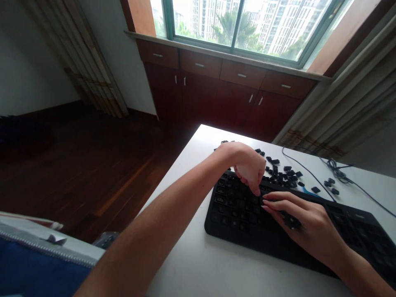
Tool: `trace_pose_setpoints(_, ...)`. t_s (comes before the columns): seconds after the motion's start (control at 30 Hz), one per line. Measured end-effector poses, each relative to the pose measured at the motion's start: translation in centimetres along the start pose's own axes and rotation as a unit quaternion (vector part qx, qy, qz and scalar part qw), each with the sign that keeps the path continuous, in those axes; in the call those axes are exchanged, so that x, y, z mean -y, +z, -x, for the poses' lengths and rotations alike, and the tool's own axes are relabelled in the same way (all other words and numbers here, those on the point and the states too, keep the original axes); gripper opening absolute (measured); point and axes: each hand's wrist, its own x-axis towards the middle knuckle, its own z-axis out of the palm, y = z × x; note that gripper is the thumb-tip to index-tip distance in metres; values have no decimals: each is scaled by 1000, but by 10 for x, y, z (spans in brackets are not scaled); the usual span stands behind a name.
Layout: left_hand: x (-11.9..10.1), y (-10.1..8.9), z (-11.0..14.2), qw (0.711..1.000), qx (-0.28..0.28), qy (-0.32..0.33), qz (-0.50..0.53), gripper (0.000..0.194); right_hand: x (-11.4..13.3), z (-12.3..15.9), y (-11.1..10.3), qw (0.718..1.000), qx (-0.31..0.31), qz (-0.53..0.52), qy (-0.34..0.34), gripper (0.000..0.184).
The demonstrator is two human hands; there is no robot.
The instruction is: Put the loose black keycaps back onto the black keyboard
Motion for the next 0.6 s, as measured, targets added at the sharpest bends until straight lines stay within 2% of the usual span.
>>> trace_pose_setpoints(0.17,3,1,0,1000,-5,-15,24,28,1,0,2,1000,-19,2,-1,17)
trace_pose_setpoints(0.4,-8,-1,5,999,-15,-38,14,26,2,-1,-1,1000,5,5,6,14)
trace_pose_setpoints(0.6,-5,0,3,1000,-9,-30,4,31,2,4,-3,999,33,21,-1,18)
